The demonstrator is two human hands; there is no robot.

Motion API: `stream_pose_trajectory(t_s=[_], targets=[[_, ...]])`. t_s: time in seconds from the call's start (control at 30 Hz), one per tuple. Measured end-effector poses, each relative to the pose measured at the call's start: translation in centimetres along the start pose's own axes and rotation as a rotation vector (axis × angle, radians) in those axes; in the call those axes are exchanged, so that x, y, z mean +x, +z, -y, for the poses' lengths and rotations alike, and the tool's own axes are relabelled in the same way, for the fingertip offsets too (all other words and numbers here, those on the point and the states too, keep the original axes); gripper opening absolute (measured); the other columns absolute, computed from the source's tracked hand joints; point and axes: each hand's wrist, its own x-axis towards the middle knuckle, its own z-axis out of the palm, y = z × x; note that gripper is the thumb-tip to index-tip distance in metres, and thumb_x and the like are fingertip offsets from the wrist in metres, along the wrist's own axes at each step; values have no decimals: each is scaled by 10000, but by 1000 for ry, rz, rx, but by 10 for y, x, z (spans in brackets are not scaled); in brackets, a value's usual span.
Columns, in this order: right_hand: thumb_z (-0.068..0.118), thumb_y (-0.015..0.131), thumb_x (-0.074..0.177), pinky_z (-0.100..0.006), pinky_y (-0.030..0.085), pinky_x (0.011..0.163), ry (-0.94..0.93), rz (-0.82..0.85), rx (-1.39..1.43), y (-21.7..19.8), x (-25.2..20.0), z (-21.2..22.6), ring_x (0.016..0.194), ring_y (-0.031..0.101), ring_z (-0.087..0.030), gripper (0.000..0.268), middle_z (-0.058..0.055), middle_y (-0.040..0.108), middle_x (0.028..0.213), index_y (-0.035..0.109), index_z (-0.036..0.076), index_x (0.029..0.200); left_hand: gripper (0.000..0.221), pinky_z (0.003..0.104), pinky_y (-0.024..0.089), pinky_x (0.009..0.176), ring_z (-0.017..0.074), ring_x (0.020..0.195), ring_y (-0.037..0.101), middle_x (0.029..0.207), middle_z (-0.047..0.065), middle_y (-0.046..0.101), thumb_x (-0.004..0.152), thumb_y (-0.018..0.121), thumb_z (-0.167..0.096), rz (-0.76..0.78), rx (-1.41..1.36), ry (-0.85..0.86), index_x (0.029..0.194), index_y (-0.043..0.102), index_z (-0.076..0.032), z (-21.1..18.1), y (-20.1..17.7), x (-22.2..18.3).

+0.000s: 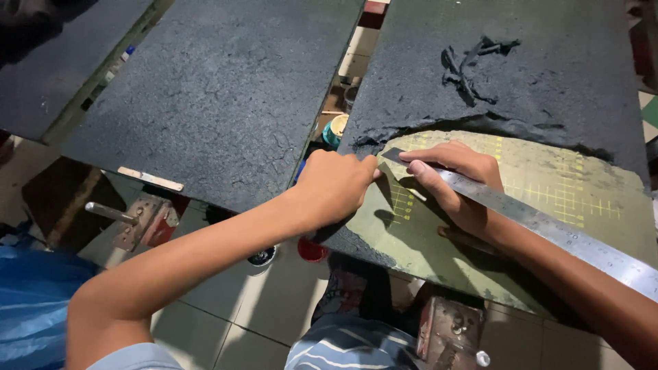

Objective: Scraping and peeling off dried ink or adhesive from a screen printing platen using a metal ruler.

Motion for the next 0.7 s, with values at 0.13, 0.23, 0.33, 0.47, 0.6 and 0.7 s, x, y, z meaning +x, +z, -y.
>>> stream_pose_trajectory(t_s=[0.13, 0.23, 0.33, 0.47, 0.6, 0.7], targets=[[194, 659, 1009, -376, 510, 784, -4, -1, -9, 0, -2, 0, 745, 679, -270, 196, -107, 769, 850, 790, 88, 1109, 200, 402, 450, 362, 318, 392, 589, 508, 39, 426, 986, 473, -133, -99, 71, 75, 796, 521, -94, 3, 19, -3], [184, 656, 1013, -374, 518, 783, 13, 5, -14, -1, -2, 0, 768, 686, -284, 180, -111, 771, 867, 784, 98, 1106, 225, 465, 444, 365, 357, 393, 592, 508, 49, 440, 990, 465, -196, -55, -3, 71, 816, 533, -70, 10, 19, 0], [188, 661, 984, -378, 527, 781, 68, 35, 29, -4, -3, 1, 813, 707, -267, 203, -131, 770, 883, 776, 86, 1117, 348, 523, 504, 433, 446, 483, 648, 559, 182, 574, 1034, 393, -233, 27, -199, 66, 848, 572, 0, 16, -1, 4], [172, 666, 943, -408, 543, 798, 132, 81, 92, -5, -6, -4, 888, 720, -228, 282, -157, 776, 923, 750, 64, 1190, 393, 424, 509, 473, 391, 462, 617, 528, 124, 522, 1049, 391, -246, 105, -316, 76, 771, 568, -33, 26, -13, 8], [178, 712, 870, -344, 536, 714, 273, 117, 251, -9, -6, -14, 764, 664, -199, 331, -153, 711, 786, 660, 31, 1162, 379, 429, 519, 514, 401, 511, 635, 545, 157, 543, 1035, 414, -230, 186, -487, 52, 750, 564, -31, 30, -25, 9], [120, 745, 846, -275, 478, 614, 320, 158, 271, -9, -4, -17, 674, 622, -141, 199, -127, 693, 701, 700, 8, 1005, 380, 409, 517, 523, 370, 515, 629, 543, 150, 538, 1038, 426, -229, 214, -518, 49, 737, 554, -33, 31, -32, 10]])
